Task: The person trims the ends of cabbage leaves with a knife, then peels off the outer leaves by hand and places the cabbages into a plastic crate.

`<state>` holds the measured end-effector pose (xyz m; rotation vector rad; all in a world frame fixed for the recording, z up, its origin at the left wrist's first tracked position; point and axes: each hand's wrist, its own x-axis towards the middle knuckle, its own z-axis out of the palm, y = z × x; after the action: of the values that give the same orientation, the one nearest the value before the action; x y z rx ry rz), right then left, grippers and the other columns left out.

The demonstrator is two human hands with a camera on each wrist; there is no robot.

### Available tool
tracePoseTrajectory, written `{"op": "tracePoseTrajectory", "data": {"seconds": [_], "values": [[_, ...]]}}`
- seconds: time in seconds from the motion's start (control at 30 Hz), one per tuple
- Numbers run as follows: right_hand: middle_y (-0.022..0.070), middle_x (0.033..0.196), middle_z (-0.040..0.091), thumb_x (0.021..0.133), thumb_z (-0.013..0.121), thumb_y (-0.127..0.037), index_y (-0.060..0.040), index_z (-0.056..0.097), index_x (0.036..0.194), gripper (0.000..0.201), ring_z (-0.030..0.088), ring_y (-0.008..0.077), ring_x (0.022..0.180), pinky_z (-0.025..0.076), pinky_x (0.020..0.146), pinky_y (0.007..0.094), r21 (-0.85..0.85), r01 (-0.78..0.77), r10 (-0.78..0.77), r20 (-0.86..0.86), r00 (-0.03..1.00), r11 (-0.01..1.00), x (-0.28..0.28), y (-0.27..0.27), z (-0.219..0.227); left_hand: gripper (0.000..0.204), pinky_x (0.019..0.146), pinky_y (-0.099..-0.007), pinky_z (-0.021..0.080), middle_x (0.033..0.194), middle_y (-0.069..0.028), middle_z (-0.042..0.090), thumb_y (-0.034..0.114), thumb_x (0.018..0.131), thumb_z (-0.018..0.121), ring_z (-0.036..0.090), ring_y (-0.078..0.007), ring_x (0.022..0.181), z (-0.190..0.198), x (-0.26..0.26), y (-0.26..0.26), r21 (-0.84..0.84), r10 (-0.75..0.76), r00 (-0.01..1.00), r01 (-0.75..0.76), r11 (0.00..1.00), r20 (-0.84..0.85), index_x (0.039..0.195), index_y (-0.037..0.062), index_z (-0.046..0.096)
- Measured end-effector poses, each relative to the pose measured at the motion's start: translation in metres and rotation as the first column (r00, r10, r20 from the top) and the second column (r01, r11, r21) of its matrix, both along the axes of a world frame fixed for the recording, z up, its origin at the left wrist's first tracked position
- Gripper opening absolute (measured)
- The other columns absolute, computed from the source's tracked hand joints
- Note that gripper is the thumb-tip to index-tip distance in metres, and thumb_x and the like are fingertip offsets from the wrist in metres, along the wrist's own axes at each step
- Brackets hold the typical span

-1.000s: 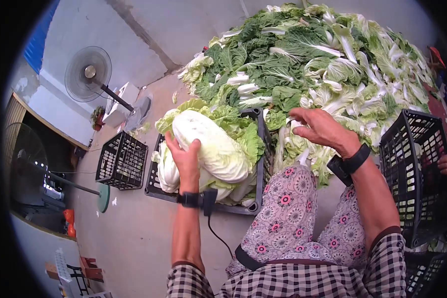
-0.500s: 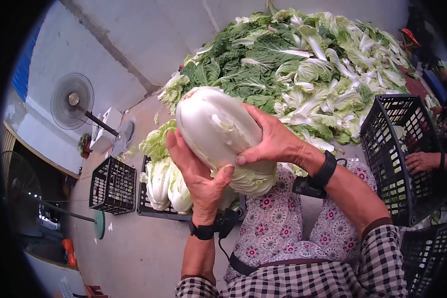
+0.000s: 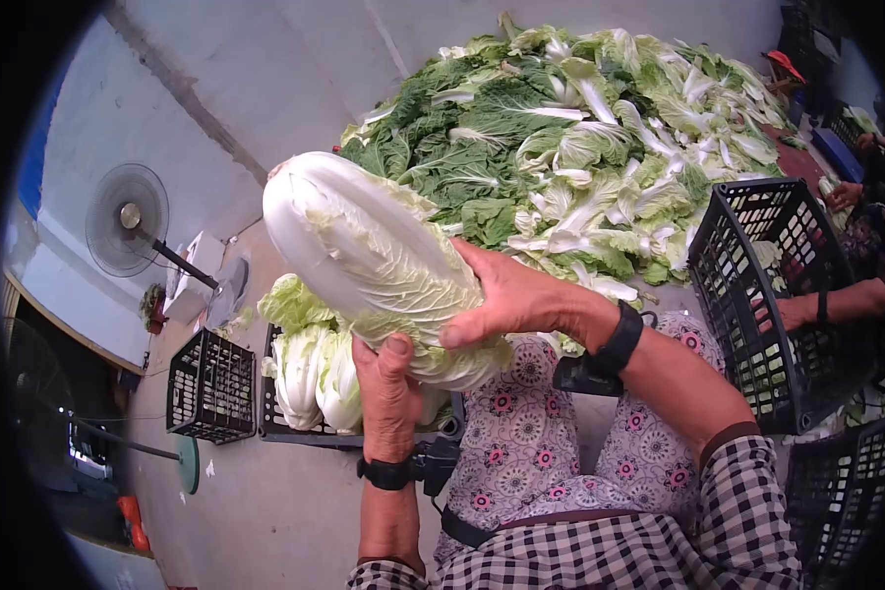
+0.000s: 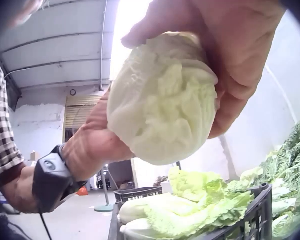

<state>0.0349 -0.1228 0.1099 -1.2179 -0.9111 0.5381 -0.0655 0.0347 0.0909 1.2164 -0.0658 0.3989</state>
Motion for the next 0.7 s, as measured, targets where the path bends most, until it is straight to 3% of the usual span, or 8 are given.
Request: {"op": "tracePoseTrajectory", "data": {"seconds": [0.17, 0.33, 0.4, 0.47, 0.57, 0.6, 0.67, 0.7], "values": [[0.0102, 0.123, 0.053, 0.064, 0.08, -0.03, 0.0003, 0.037, 0.133, 0.087, 0.051, 0.0172, 0.11, 0.037, 0.098, 0.0313, 0.059, 0.137, -0.136, -0.007, 0.991, 0.989, 0.002, -0.017, 0.005, 0.097, 0.103, -0.0362, 0.03, 0.133, -0.0145, 0.041, 0.059, 0.073, 0.067, 0.039, -0.0231, 0.123, 0.005, -0.007, 0.008, 0.465, 0.029, 0.999, -0.016, 0.885, -0.02, 0.137, -0.0017, 0.026], [0.0149, 0.109, 0.059, 0.056, 0.083, -0.029, 0.0046, 0.04, 0.126, 0.088, 0.058, 0.0238, 0.101, 0.046, 0.095, 0.0374, 0.212, 0.297, -0.284, -0.089, 0.955, 0.931, 0.003, -0.074, 0.024, 0.068, 0.105, -0.0366, 0.027, 0.137, -0.0162, 0.04, 0.032, 0.083, 0.062, 0.036, -0.0269, 0.127, 0.005, -0.021, 0.061, 0.665, 0.223, 0.975, -0.181, 0.725, 0.022, 0.136, 0.0, 0.034], [0.0157, 0.108, 0.058, 0.056, 0.084, -0.028, 0.0039, 0.04, 0.124, 0.087, 0.06, 0.025, 0.098, 0.049, 0.092, 0.04, 0.172, 0.467, -0.466, -0.046, 0.883, 0.867, 0.01, -0.117, 0.025, 0.057, 0.104, -0.0379, 0.027, 0.134, -0.0168, 0.042, 0.022, 0.085, 0.059, 0.038, -0.0289, 0.125, -0.003, -0.033, 0.099, 0.749, 0.375, 0.924, -0.302, 0.59, 0.076, 0.133, -0.0014, 0.038], [0.0178, 0.11, 0.057, 0.058, 0.083, -0.025, 0.005, 0.038, 0.126, 0.087, 0.061, 0.0249, 0.095, 0.05, 0.091, 0.0385, 0.126, 0.633, -0.637, -0.008, 0.771, 0.764, 0.009, -0.158, 0.034, 0.054, 0.103, -0.0388, 0.028, 0.131, -0.0195, 0.043, 0.02, 0.086, 0.057, 0.04, -0.0303, 0.122, -0.024, -0.044, 0.156, 0.913, 0.504, 0.827, -0.375, 0.159, 0.251, 0.131, -0.0035, 0.039], [0.0194, 0.11, 0.056, 0.06, 0.082, -0.021, 0.0091, 0.033, 0.127, 0.088, 0.061, 0.0257, 0.094, 0.051, 0.089, 0.0352, 0.123, 0.785, -0.787, -0.043, 0.615, 0.607, 0.035, -0.214, 0.027, 0.052, 0.102, -0.039, 0.029, 0.129, -0.0222, 0.044, 0.02, 0.086, 0.057, 0.041, -0.0316, 0.121, -0.08, -0.062, 0.207, 0.94, 0.643, 0.726, -0.341, 0.028, 0.244, 0.128, -0.0054, 0.04], [0.0197, 0.109, 0.056, 0.061, 0.081, -0.02, 0.0106, 0.031, 0.127, 0.089, 0.061, 0.0262, 0.094, 0.051, 0.088, 0.0342, 0.132, 0.825, -0.829, -0.035, 0.557, 0.549, 0.044, -0.232, 0.027, 0.049, 0.101, -0.0389, 0.031, 0.126, -0.0242, 0.045, 0.026, 0.09, 0.051, 0.042, -0.0339, 0.119, -0.101, -0.066, 0.211, 0.951, 0.68, 0.71, -0.303, 0.059, 0.184, 0.127, -0.0051, 0.042], [0.0177, 0.108, 0.057, 0.065, 0.079, -0.02, 0.0106, 0.034, 0.126, 0.081, 0.062, 0.0256, 0.093, 0.051, 0.086, 0.0332, 0.163, 0.893, -0.907, 0.022, 0.421, 0.419, 0.061, -0.263, 0.031, 0.05, 0.099, -0.0384, 0.032, 0.123, -0.025, 0.047, 0.033, 0.094, 0.042, 0.045, -0.0352, 0.115, -0.151, -0.069, 0.234, 0.928, 0.601, 0.793, -0.146, 0.344, -0.098, 0.126, -0.0054, 0.042], [0.0165, 0.108, 0.058, 0.068, 0.077, -0.021, 0.0076, 0.038, 0.123, 0.073, 0.062, 0.0242, 0.093, 0.051, 0.087, 0.0334, 0.182, 0.911, -0.928, 0.034, 0.371, 0.371, 0.069, -0.276, 0.035, 0.051, 0.099, -0.038, 0.032, 0.123, -0.0252, 0.048, 0.035, 0.095, 0.04, 0.045, -0.0353, 0.115, -0.152, -0.066, 0.227, 0.929, 0.619, 0.781, -0.17, 0.33, -0.077, 0.126, -0.0055, 0.042]]}}
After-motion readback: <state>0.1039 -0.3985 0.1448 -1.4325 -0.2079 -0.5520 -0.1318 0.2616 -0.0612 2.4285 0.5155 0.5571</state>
